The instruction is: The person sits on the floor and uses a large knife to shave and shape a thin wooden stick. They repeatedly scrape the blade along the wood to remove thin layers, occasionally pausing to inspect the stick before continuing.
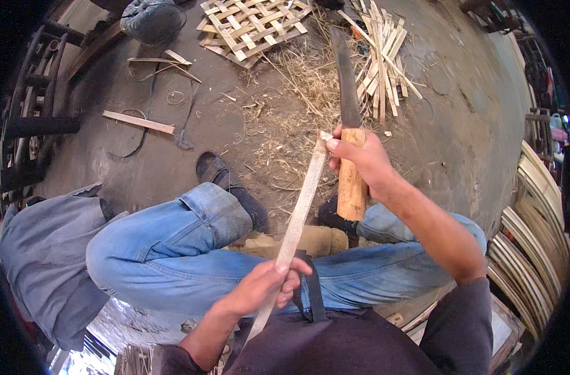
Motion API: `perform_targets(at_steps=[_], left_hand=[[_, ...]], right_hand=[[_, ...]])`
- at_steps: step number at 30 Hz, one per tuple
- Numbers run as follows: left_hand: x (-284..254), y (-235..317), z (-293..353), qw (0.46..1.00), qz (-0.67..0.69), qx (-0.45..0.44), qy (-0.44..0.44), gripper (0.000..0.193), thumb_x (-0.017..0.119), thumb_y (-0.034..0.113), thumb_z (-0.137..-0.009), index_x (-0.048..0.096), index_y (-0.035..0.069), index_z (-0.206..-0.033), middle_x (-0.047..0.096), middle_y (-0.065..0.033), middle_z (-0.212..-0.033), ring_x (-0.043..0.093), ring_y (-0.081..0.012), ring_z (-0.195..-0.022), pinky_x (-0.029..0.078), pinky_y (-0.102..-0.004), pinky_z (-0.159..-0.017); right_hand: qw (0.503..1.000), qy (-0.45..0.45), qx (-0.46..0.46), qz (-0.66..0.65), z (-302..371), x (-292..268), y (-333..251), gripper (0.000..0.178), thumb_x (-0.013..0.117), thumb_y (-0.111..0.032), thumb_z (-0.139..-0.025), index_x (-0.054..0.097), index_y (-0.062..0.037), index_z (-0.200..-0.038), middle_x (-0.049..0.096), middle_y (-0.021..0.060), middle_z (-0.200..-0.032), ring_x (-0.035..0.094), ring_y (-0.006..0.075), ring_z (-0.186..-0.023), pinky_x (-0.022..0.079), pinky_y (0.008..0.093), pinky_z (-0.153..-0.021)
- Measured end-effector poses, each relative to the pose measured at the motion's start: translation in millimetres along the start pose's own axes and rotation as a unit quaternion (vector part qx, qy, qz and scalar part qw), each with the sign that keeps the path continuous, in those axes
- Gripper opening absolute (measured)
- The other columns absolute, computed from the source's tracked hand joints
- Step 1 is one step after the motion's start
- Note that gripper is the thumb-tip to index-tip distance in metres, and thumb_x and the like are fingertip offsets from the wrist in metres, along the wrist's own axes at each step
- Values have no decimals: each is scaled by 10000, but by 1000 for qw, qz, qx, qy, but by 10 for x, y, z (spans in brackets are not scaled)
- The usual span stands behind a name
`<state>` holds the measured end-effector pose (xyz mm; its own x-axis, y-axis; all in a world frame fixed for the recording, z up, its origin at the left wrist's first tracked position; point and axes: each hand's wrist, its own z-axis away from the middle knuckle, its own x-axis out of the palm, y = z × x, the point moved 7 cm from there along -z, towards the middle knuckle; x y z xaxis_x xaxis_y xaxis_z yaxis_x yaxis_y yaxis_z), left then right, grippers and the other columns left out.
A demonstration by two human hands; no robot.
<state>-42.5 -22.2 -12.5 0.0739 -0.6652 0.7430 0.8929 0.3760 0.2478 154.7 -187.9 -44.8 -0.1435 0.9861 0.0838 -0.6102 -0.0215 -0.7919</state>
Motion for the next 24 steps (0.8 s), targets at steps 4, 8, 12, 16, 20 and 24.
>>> perform_targets(at_steps=[4,8,12,16,20,24], left_hand=[[-27,36,52,1000,-7,24,8,409,423,353,-1033,476,-1,-1231,367,52,-746,297,-35,-561,267,-195,-472],[-199,-42,116,999,9,-39,30,375,424,331,-1030,485,15,-1220,405,44,-766,322,-49,-569,303,-212,-501],[-228,47,64,982,-108,1,158,315,442,276,-1013,506,26,-1195,424,41,-779,359,-56,-610,333,-230,-536],[-252,81,62,948,-241,70,194,286,514,212,-958,523,5,-1155,464,19,-789,439,-95,-679,391,-277,-632],[-188,156,64,923,-314,86,204,291,548,192,-931,526,1,-1149,460,11,-752,450,-100,-693,398,-290,-653],[-226,89,74,921,-315,92,209,302,554,190,-926,527,5,-1163,446,17,-726,446,-98,-687,394,-291,-651]], right_hand=[[997,-19,-62,41,-54,-28,-106,282,737,-133,-830,524,-29,-983,624,45,-766,630,140,-639,511,289,-586],[919,-22,-137,369,156,39,-229,295,707,-201,-829,504,-17,-937,640,136,-756,661,285,-656,530,379,-596],[742,-194,-165,620,947,284,149,187,583,-150,-839,504,-10,-936,632,200,-800,663,399,-725,542,485,-617],[710,-151,-157,670,865,156,113,145,548,-110,-848,499,-11,-941,635,194,-845,674,384,-727,549,484,-612],[713,-200,-130,660,1021,210,145,146,573,-116,-825,519,-22,-923,618,190,-783,649,405,-717,530,499,-604],[731,-82,-161,658,648,-20,46,148,589,-123,-814,515,-27,-900,612,177,-758,657,387,-710,527,503,-591]])
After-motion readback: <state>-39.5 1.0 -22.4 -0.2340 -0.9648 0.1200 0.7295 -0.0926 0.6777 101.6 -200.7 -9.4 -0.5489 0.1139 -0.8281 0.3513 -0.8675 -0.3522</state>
